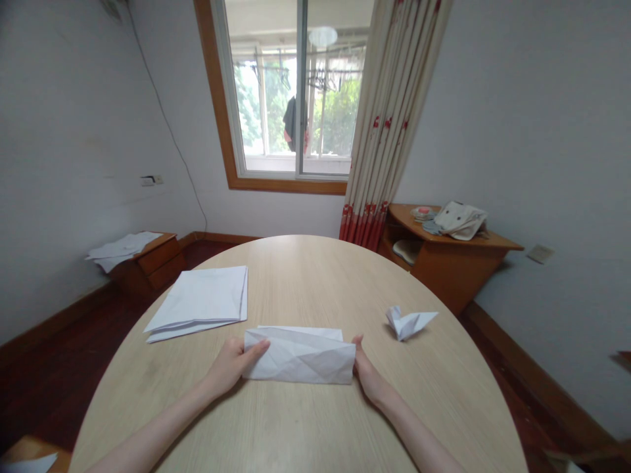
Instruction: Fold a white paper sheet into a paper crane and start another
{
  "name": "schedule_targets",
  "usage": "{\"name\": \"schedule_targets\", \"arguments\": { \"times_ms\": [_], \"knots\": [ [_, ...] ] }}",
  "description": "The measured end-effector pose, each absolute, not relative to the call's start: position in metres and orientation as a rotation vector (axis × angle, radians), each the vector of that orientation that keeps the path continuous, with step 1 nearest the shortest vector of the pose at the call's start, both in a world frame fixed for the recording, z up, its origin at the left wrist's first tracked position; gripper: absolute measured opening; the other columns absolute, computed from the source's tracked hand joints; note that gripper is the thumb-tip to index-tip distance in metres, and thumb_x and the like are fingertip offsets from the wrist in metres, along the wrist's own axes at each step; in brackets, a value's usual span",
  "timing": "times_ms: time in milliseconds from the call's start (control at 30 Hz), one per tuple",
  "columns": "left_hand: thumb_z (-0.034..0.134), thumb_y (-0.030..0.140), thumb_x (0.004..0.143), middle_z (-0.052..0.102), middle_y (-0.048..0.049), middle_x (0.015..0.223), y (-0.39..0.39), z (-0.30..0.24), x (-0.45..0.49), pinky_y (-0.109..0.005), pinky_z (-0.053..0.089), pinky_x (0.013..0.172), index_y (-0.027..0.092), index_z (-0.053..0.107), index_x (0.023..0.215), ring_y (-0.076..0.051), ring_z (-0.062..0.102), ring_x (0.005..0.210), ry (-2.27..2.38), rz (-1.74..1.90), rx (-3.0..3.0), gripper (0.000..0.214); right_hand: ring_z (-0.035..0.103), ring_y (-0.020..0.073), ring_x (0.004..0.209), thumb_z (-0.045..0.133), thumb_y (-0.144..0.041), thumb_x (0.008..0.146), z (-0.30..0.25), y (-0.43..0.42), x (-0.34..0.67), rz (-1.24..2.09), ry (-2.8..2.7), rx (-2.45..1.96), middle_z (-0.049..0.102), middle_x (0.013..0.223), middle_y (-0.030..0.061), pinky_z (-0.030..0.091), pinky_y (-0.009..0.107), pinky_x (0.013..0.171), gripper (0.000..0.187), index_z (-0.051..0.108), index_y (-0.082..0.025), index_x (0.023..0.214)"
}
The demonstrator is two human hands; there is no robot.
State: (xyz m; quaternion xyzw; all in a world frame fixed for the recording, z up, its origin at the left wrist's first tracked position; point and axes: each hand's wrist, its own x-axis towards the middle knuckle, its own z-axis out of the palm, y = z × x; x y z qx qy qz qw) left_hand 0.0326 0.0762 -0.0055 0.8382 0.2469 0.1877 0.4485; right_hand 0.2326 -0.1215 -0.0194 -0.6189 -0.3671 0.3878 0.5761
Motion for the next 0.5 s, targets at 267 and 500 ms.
{"name": "schedule_targets", "arguments": {
  "times_ms": [267, 500],
  "knots": [
    [0.043, 0.058, 0.082, 0.043, 0.0025, 0.049, 0.077, -0.005, 0.034, -0.023, 0.029, 0.047, 0.017, 0.047, 0.053, -0.014, 0.044, 0.05, 0.66, 0.501, 2.074, 0.05, 0.066, 0.0312, 0.084, 0.049, -0.086, 0.063, -0.005, -0.12, 0.225, 0.905, -0.876, -1.515, 0.072, 0.087, 0.0117, 0.051, 0.048, 0.081, 0.08, 0.067, -0.015, 0.095],
    [0.072, 0.039, 0.069, 0.069, -0.0074, 0.101, 0.072, -0.001, 0.033, -0.033, 0.048, 0.08, 0.016, 0.054, 0.122, -0.026, 0.064, 0.091, 0.595, 0.549, 2.093, 0.06, 0.066, 0.0317, 0.092, 0.07, -0.055, 0.066, -0.01, -0.114, 0.219, 0.777, -0.852, -1.585, 0.071, 0.102, 0.0142, 0.052, 0.046, 0.081, 0.051, 0.062, -0.015, 0.098]
  ]
}}
